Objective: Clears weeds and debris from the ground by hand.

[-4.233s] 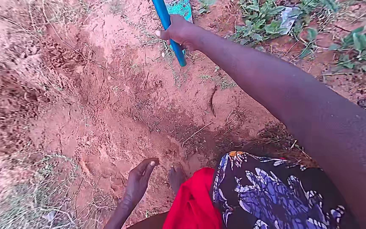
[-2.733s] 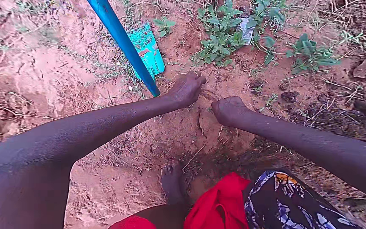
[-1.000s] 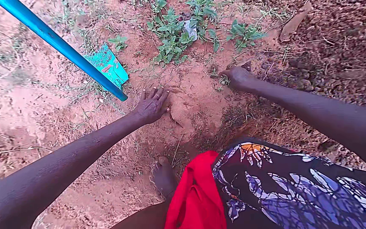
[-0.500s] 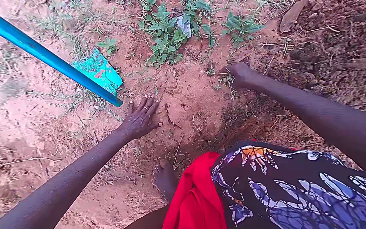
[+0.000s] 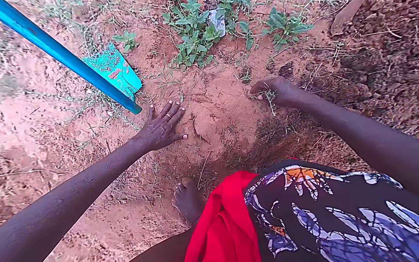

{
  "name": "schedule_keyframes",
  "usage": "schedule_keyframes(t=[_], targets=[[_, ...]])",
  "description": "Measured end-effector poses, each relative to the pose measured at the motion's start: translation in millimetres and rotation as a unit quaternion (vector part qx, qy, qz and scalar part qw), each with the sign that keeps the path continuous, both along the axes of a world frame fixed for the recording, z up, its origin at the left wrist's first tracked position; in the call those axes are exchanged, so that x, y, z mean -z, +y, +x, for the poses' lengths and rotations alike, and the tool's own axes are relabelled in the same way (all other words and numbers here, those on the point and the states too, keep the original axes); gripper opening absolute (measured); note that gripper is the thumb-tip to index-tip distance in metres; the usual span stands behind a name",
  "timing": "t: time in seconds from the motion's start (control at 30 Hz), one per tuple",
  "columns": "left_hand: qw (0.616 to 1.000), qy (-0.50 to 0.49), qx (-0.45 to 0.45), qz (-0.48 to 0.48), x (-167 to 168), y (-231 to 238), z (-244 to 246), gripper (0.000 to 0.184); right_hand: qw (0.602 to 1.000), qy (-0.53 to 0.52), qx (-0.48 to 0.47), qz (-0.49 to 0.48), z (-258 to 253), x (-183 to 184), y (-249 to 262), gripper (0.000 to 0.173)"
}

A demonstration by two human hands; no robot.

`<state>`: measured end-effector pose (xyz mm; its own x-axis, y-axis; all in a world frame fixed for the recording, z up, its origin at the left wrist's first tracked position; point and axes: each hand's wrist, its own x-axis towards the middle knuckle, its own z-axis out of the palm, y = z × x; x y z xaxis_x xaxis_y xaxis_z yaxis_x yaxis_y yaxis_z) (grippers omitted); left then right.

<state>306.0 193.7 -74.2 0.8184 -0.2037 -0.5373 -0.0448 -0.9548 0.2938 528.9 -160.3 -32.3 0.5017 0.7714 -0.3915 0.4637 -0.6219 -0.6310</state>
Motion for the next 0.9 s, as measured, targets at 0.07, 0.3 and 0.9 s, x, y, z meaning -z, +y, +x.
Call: schedule_keyframes(t=[0.07,0.3,0.9], targets=[[1.000,0.001,0.002,-0.001,2,1,0,0.096,0.998,-0.028,-0.025,-0.040,-5,4,6,0.032],[1.000,-0.009,-0.004,-0.013,3,3,0,0.095,0.994,-0.046,0.093,0.024,-21,14,8,0.015],[0.999,-0.032,-0.003,-0.024,8,6,-4,0.100,0.969,-0.203,-0.138,-0.010,45,22,46,0.038]])
